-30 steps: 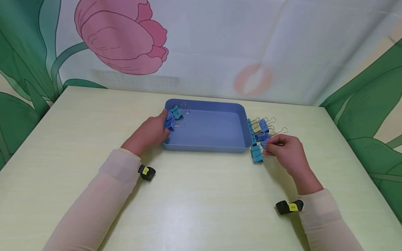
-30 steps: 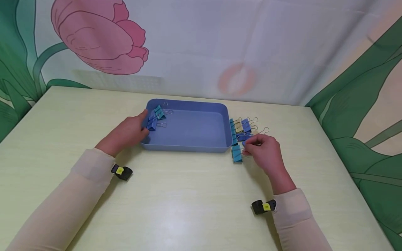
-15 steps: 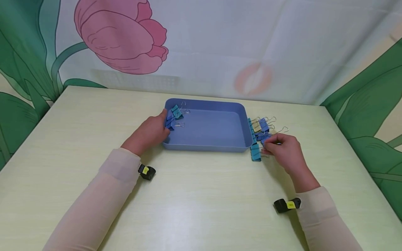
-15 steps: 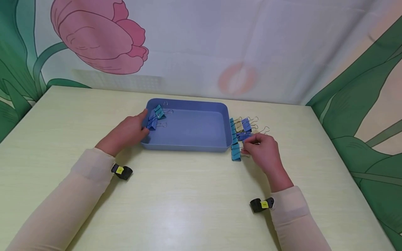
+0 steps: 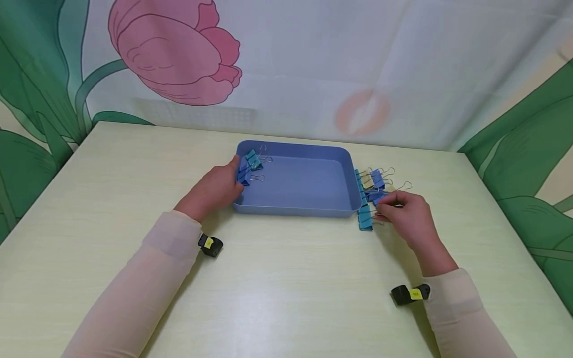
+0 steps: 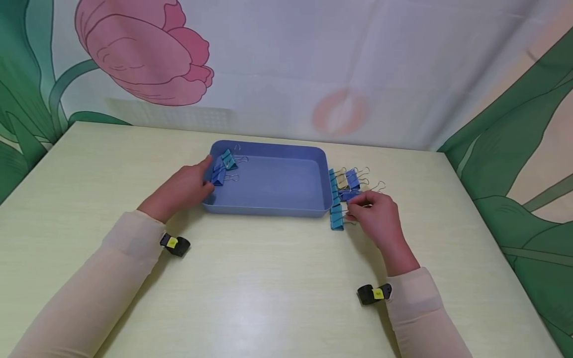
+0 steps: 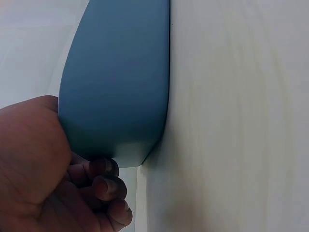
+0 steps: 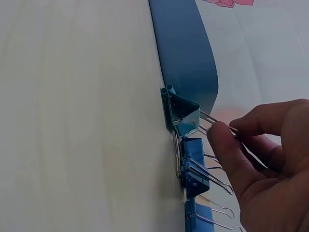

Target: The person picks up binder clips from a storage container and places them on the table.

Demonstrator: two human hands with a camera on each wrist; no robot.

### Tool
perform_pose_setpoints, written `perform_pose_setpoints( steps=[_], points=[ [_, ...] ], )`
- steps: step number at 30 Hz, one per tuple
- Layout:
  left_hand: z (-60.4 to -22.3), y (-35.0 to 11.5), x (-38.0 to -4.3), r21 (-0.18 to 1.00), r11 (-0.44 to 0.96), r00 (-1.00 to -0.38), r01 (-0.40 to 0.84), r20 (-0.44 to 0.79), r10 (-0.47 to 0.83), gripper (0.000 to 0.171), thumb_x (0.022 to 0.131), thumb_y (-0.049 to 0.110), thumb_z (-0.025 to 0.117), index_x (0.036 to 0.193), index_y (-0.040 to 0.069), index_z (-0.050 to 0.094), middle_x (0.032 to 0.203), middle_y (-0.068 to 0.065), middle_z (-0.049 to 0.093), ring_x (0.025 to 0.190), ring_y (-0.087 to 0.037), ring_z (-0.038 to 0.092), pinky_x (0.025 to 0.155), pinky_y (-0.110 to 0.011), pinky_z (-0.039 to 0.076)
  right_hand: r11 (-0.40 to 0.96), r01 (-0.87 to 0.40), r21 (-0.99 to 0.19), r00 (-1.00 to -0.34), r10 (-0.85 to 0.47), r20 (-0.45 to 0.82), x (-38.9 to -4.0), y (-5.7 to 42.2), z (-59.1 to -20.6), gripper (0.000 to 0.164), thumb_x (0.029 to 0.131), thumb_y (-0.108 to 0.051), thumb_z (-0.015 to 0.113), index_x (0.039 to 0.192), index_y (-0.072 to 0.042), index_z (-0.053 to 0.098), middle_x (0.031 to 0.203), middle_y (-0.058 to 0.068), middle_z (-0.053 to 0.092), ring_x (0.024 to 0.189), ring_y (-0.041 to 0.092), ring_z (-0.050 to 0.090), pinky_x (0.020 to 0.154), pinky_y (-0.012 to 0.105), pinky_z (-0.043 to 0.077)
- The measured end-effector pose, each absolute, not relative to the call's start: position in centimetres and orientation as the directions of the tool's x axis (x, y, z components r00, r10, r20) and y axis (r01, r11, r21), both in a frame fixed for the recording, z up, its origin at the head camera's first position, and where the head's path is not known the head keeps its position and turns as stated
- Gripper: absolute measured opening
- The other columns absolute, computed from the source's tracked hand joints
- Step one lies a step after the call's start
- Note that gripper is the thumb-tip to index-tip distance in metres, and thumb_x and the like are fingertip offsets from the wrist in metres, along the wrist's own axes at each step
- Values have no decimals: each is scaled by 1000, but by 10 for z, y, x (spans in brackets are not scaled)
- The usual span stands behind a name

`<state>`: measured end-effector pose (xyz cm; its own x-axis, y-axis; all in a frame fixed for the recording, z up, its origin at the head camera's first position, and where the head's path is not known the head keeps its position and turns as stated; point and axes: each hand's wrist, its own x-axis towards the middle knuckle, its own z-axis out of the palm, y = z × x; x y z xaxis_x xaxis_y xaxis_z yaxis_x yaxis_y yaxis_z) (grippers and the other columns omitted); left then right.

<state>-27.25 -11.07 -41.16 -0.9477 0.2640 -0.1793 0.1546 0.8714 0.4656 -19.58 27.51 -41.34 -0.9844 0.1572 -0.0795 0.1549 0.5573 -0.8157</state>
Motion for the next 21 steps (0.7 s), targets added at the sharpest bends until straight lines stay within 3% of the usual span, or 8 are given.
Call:
perform_pose_setpoints(
  steps=[5, 8, 13, 19, 21],
  points=[
    [-411, -109, -274, 460, 872, -948, 165, -169, 269, 72, 95, 14, 42, 154, -3, 5, 140, -24, 50, 68, -21, 48, 60, -31, 39, 589, 130, -798, -986, 160, -43, -193, 277, -409, 24, 93, -15, 60, 108, 3, 66, 107, 15, 63, 81, 12, 68, 76, 24, 56],
    [-411, -111, -273, 457, 872, -948, 174, -162, 274, 72, 94, 13, 42, 154, -4, 5, 125, -24, 60, 65, -20, 47, 60, -30, 38, 614, 107, -782, -987, 157, -12, -192, 276, -407, 24, 93, -16, 60, 108, 2, 67, 107, 15, 63, 83, 16, 68, 75, 24, 56],
    [-412, -112, -273, 466, 866, -948, 181, -153, 280, 72, 94, 13, 41, 154, -3, 5, 109, -23, 62, 59, -18, 44, 59, -30, 38, 700, 57, -712, -983, 162, 81, -189, 276, -403, 22, 93, -19, 61, 105, -3, 69, 105, 12, 66, 91, 22, 63, 74, 24, 51],
    [-412, -111, -273, 474, 865, -948, 164, -166, 271, 72, 94, 14, 41, 154, -1, 4, 94, -19, 60, 59, -17, 43, 59, -29, 37, 705, 17, -709, -970, 185, 160, -192, 270, -397, 21, 94, -21, 59, 107, -6, 67, 109, 11, 66, 104, 24, 58, 86, 34, 49],
    [-412, -111, -272, 473, 865, -950, 168, -159, 271, 72, 94, 13, 42, 154, -2, 4, 101, -20, 61, 61, -19, 44, 59, -30, 37, 686, -10, -728, -967, 180, 183, -194, 266, -395, 22, 94, -21, 60, 110, -7, 66, 113, 10, 65, 109, 24, 59, 92, 38, 50]
  ],
)
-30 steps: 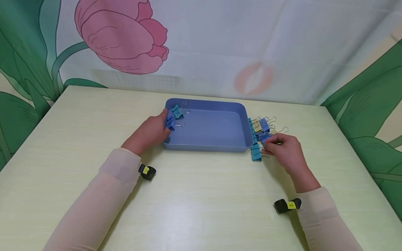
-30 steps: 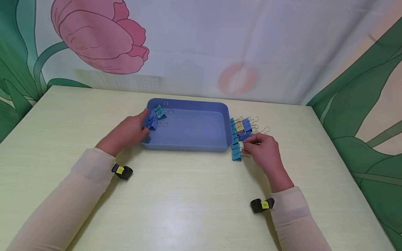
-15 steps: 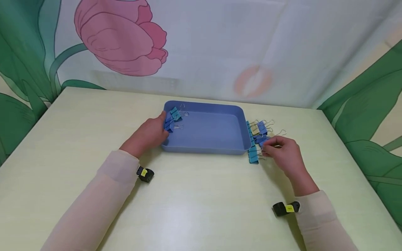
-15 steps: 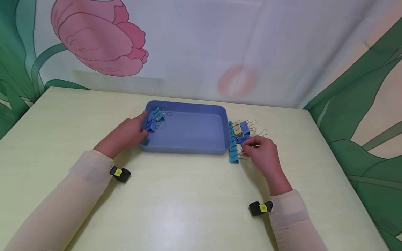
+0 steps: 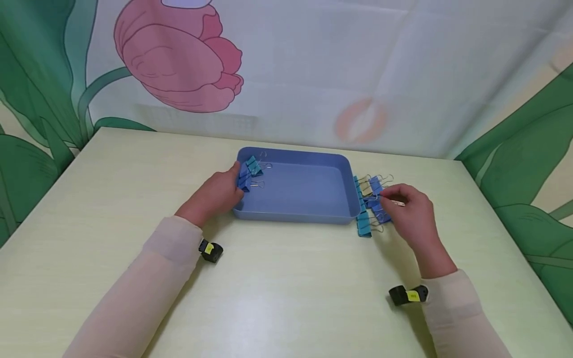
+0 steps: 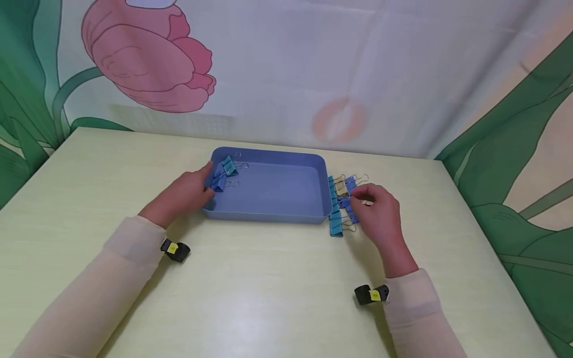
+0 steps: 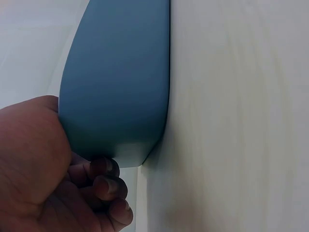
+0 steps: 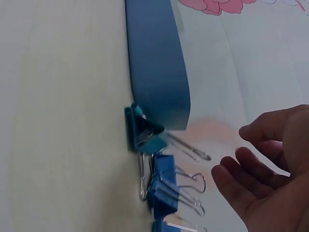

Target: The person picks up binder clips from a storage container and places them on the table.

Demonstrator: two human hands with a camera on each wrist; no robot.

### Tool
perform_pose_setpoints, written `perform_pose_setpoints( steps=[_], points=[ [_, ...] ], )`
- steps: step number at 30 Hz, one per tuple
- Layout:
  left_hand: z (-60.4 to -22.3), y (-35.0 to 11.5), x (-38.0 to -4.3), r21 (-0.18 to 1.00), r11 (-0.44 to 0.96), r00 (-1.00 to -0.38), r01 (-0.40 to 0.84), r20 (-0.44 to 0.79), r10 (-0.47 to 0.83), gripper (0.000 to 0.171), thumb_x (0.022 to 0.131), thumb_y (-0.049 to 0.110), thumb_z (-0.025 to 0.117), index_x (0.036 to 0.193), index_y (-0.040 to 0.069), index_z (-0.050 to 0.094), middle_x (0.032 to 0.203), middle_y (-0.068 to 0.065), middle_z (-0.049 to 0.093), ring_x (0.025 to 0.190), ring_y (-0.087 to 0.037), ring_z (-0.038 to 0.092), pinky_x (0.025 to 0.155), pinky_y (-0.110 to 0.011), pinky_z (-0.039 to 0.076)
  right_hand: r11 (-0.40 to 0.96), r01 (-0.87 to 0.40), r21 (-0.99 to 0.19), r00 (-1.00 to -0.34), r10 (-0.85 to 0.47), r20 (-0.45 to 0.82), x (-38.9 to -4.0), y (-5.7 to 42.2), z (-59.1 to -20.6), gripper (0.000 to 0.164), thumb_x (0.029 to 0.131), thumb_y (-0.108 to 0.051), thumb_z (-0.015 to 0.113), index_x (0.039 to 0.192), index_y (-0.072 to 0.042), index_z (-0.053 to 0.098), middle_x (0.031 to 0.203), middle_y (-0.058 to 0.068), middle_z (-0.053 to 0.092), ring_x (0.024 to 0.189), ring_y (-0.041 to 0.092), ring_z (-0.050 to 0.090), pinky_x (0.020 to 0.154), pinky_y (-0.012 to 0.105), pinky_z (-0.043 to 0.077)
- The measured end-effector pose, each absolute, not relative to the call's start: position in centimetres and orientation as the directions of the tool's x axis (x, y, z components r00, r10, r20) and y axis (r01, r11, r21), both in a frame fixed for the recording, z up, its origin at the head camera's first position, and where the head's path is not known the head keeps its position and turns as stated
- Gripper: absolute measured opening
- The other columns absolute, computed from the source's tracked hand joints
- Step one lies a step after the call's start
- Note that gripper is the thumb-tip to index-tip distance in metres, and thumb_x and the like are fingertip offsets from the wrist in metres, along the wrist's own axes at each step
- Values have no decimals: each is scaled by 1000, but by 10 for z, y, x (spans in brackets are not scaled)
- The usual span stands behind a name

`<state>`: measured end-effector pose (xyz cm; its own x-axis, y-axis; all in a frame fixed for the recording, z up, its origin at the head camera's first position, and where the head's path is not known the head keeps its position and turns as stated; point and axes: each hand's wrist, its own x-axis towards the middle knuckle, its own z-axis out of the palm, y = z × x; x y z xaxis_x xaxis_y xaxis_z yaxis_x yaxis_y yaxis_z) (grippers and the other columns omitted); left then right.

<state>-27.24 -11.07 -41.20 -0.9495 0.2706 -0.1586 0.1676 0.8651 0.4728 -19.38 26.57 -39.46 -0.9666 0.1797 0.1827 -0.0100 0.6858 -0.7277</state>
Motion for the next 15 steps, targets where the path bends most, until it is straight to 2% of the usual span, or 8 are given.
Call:
perform_pose_setpoints(
  steps=[3, 5, 7, 11, 15],
  points=[
    [-412, -110, -272, 473, 864, -951, 175, -147, 273, 72, 94, 13, 41, 154, -3, 5, 123, -24, 59, 70, -22, 49, 64, -32, 39, 652, -61, -756, -964, 159, 215, -198, 258, -391, 24, 94, -19, 61, 114, -6, 64, 118, 10, 64, 113, 24, 59, 99, 43, 48],
    [-412, -110, -272, 470, 863, -952, 185, -134, 277, 71, 93, 12, 41, 153, -5, 7, 139, -25, 51, 81, -25, 53, 71, -35, 42, 631, -82, -771, -963, 149, 224, -200, 253, -389, 24, 93, -17, 62, 115, -6, 64, 119, 10, 63, 113, 23, 59, 101, 43, 47],
    [-412, -110, -273, 469, 863, -952, 186, -131, 276, 70, 93, 12, 41, 153, -5, 8, 147, -26, 42, 92, -28, 54, 80, -38, 44, 606, -99, -789, -964, 138, 227, -202, 247, -386, 25, 93, -16, 62, 115, -6, 64, 120, 10, 63, 112, 21, 59, 102, 42, 46],
    [-414, -110, -274, 469, 866, -955, 172, -138, 264, 70, 94, 13, 41, 153, -5, 8, 149, -25, 39, 103, -30, 53, 90, -42, 44, 570, -131, -811, -966, 112, 235, -206, 235, -382, 24, 93, -16, 62, 115, -7, 64, 119, 10, 64, 108, 16, 59, 99, 37, 47],
    [-415, -111, -274, 465, 870, -956, 165, -140, 256, 70, 94, 13, 42, 153, -5, 9, 147, -26, 43, 102, -31, 54, 89, -42, 44, 513, -139, -847, -973, 87, 212, -211, 221, -380, 25, 94, -16, 61, 117, -7, 64, 120, 10, 63, 108, 16, 59, 91, 26, 48]
  ],
)
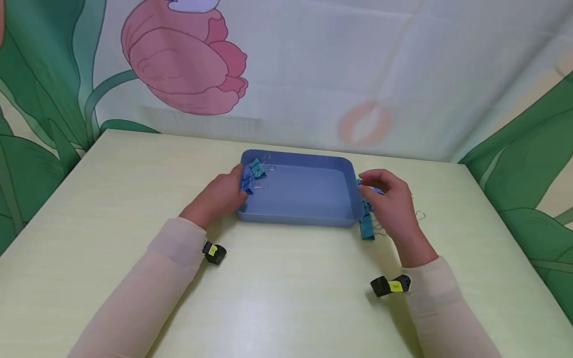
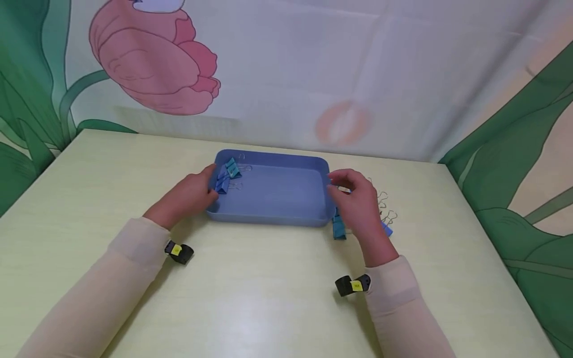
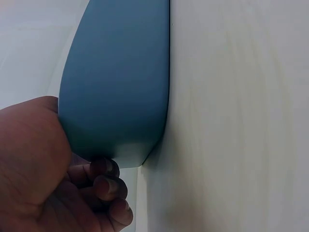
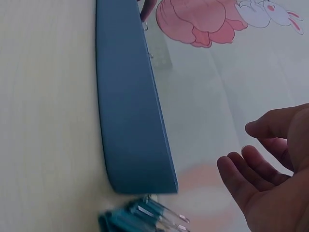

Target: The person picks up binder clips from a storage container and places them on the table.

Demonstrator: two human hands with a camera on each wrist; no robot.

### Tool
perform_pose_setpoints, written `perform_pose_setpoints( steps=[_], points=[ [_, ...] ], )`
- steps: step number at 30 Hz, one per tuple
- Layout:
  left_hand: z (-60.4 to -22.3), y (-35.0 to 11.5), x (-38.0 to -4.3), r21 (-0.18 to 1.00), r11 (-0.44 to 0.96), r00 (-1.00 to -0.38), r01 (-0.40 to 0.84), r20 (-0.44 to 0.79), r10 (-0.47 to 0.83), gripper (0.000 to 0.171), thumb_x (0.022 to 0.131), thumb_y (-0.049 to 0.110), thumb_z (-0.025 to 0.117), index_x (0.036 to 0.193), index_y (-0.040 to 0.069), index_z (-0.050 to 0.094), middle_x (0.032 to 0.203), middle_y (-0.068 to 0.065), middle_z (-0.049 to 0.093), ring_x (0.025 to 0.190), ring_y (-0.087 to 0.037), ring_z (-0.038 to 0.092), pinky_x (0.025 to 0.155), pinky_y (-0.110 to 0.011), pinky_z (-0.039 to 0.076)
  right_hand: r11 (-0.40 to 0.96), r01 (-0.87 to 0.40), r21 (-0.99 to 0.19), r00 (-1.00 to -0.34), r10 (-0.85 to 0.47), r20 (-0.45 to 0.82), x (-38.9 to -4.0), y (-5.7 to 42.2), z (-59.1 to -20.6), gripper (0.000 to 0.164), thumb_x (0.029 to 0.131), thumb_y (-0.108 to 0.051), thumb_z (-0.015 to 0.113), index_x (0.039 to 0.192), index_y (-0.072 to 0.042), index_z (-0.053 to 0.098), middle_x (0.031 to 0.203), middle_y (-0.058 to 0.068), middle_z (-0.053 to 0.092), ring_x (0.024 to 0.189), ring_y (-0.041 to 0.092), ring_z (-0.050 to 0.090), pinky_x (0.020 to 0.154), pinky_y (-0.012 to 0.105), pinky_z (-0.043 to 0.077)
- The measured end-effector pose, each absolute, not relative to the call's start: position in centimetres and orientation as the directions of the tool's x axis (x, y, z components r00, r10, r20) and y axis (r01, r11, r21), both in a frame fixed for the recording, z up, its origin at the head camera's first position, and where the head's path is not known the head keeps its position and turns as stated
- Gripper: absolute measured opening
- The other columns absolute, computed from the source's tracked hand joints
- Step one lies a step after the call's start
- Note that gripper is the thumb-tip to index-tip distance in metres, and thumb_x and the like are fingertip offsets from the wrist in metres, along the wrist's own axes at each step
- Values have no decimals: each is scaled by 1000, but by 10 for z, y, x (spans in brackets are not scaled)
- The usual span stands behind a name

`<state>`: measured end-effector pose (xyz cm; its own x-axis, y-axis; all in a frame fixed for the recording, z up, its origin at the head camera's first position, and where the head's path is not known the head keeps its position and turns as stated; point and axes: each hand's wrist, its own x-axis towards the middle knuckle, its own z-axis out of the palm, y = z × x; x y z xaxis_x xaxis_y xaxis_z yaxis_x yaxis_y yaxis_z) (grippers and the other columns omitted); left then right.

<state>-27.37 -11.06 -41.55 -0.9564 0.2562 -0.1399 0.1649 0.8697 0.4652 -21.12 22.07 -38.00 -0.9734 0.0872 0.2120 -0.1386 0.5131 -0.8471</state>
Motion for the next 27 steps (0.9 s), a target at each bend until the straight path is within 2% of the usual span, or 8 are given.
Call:
perform_pose_setpoints(
  steps=[5, 10, 17, 24, 27],
  points=[
    [-417, -110, -271, 464, 869, -956, 173, -133, 262, 70, 92, 12, 41, 152, -6, 11, 143, -27, 47, 99, -31, 55, 86, -41, 44, 431, -133, -892, -983, 60, 176, -221, 206, -384, 27, 93, -12, 61, 119, -5, 63, 121, 12, 61, 109, 16, 59, 88, 20, 48],
    [-417, -109, -270, 463, 869, -958, 176, -123, 260, 71, 92, 12, 42, 153, -5, 11, 144, -25, 46, 99, -30, 54, 83, -39, 44, 411, -161, -897, -982, 22, 187, -231, 194, -387, 27, 92, -10, 62, 118, -4, 63, 117, 9, 62, 109, 16, 60, 90, 25, 49],
    [-414, -109, -272, 443, 878, -959, 180, -120, 258, 72, 92, 13, 43, 154, -4, 10, 149, -23, 42, 97, -28, 54, 78, -36, 43, 400, -171, -900, -984, -25, 175, -241, 173, -387, 26, 91, -9, 63, 117, -5, 64, 120, 16, 62, 110, 22, 60, 89, 27, 50],
    [-413, -111, -270, 436, 885, -959, 162, -140, 245, 73, 93, 14, 44, 154, -3, 8, 151, -22, 40, 101, -29, 53, 81, -37, 44, 383, -196, -902, -981, -78, 180, -248, 148, -387, 26, 91, -9, 63, 117, -6, 64, 119, 16, 62, 110, 23, 60, 89, 33, 50],
    [-413, -110, -271, 438, 884, -958, 161, -145, 246, 72, 93, 14, 44, 154, -3, 8, 150, -22, 41, 98, -28, 54, 78, -35, 44, 373, -206, -905, -978, -92, 185, -249, 141, -388, 25, 91, -9, 63, 116, -6, 65, 117, 16, 64, 108, 23, 60, 90, 35, 50]
  ],
)
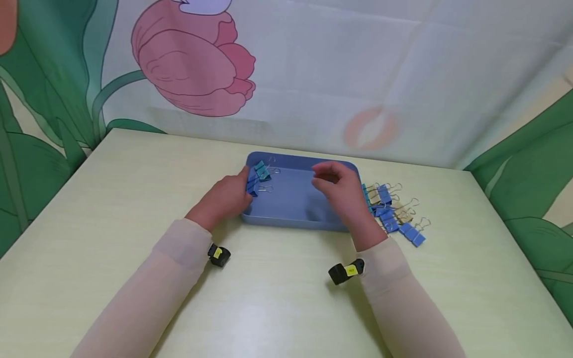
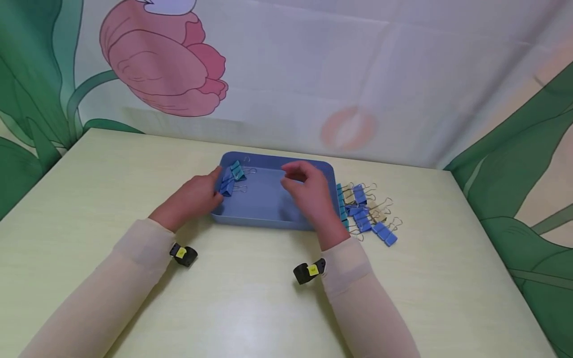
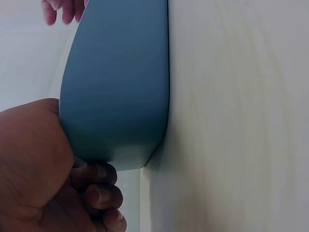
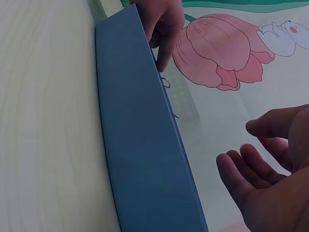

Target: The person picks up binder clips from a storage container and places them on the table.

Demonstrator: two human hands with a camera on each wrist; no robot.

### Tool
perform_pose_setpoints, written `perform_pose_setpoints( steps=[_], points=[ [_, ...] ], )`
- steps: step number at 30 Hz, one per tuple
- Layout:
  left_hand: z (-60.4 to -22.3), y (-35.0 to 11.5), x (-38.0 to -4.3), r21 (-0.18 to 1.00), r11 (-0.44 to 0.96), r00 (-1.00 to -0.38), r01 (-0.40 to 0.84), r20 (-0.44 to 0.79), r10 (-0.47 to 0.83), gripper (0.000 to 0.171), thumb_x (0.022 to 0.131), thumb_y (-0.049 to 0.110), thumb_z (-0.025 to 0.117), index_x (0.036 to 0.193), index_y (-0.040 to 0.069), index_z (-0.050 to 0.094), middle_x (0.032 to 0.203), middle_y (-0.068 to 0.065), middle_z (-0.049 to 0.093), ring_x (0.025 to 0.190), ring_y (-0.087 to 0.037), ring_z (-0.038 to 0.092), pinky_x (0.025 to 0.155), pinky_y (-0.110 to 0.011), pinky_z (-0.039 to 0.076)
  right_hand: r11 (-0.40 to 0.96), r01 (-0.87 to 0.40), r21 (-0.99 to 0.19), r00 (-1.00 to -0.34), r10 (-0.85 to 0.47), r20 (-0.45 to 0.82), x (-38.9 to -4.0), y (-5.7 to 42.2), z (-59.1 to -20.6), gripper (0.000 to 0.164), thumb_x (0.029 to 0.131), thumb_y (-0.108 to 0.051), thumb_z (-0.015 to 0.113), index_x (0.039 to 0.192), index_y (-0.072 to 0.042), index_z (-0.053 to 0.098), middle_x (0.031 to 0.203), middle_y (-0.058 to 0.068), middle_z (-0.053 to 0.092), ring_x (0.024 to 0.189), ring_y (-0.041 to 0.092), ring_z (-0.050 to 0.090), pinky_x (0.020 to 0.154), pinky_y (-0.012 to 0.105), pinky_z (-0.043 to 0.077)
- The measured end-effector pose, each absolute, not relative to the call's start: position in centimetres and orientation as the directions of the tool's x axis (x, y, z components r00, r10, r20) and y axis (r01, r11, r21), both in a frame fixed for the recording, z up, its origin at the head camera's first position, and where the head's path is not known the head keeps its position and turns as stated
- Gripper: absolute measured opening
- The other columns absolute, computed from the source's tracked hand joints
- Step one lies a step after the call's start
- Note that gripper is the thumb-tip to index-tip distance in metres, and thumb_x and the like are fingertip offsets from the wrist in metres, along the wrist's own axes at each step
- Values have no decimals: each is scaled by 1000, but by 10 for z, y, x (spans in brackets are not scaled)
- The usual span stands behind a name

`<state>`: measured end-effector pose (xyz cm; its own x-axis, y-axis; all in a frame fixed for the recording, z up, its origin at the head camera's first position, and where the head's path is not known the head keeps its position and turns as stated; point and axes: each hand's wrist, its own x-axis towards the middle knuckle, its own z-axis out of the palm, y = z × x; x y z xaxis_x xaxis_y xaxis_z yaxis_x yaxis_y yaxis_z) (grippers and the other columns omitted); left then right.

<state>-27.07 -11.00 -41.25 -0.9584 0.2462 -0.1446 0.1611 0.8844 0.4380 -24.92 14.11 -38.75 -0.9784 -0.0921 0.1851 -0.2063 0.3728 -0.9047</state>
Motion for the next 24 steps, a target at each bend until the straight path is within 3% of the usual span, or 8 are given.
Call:
perform_pose_setpoints(
  steps=[5, 8, 13, 17, 24],
  points=[
    [-413, -111, -270, 440, 883, -956, 166, -148, 254, 73, 93, 14, 44, 154, -3, 8, 142, -22, 50, 82, -26, 54, 65, -31, 41, 351, -214, -912, -976, -116, 184, -253, 131, -390, 25, 90, -9, 64, 115, -6, 65, 115, 14, 64, 106, 22, 61, 92, 35, 51],
    [-413, -111, -270, 437, 884, -956, 168, -146, 254, 72, 93, 14, 44, 154, -3, 8, 138, -22, 53, 80, -25, 53, 65, -32, 41, 349, -208, -914, -977, -125, 175, -256, 125, -391, 26, 90, -10, 64, 116, -7, 65, 116, 15, 64, 106, 22, 60, 92, 36, 51],
    [-411, -110, -270, 423, 888, -960, 178, -123, 251, 72, 93, 14, 45, 154, -3, 11, 147, -23, 45, 101, -29, 54, 85, -39, 46, 353, -178, -919, -981, -134, 139, -262, 115, -391, 26, 91, -12, 64, 117, -9, 65, 117, 13, 63, 106, 22, 60, 92, 37, 51],
    [-412, -110, -269, 370, 907, -965, 202, -82, 249, 71, 92, 16, 47, 152, -4, 17, 146, -24, 44, 116, -33, 53, 101, -48, 43, 349, -157, -924, -984, -140, 115, -265, 105, -391, 26, 91, -12, 64, 117, -10, 65, 116, 10, 63, 105, 21, 60, 92, 36, 51],
    [-411, -110, -266, 298, 934, -974, 195, -49, 219, 70, 93, 22, 51, 152, -1, 23, 144, -24, 44, 122, -40, 48, 103, -56, 39, 354, -144, -924, -983, -156, 94, -270, 91, -390, 28, 91, -12, 64, 118, -9, 65, 119, 12, 62, 107, 22, 60, 92, 37, 51]
  ],
)
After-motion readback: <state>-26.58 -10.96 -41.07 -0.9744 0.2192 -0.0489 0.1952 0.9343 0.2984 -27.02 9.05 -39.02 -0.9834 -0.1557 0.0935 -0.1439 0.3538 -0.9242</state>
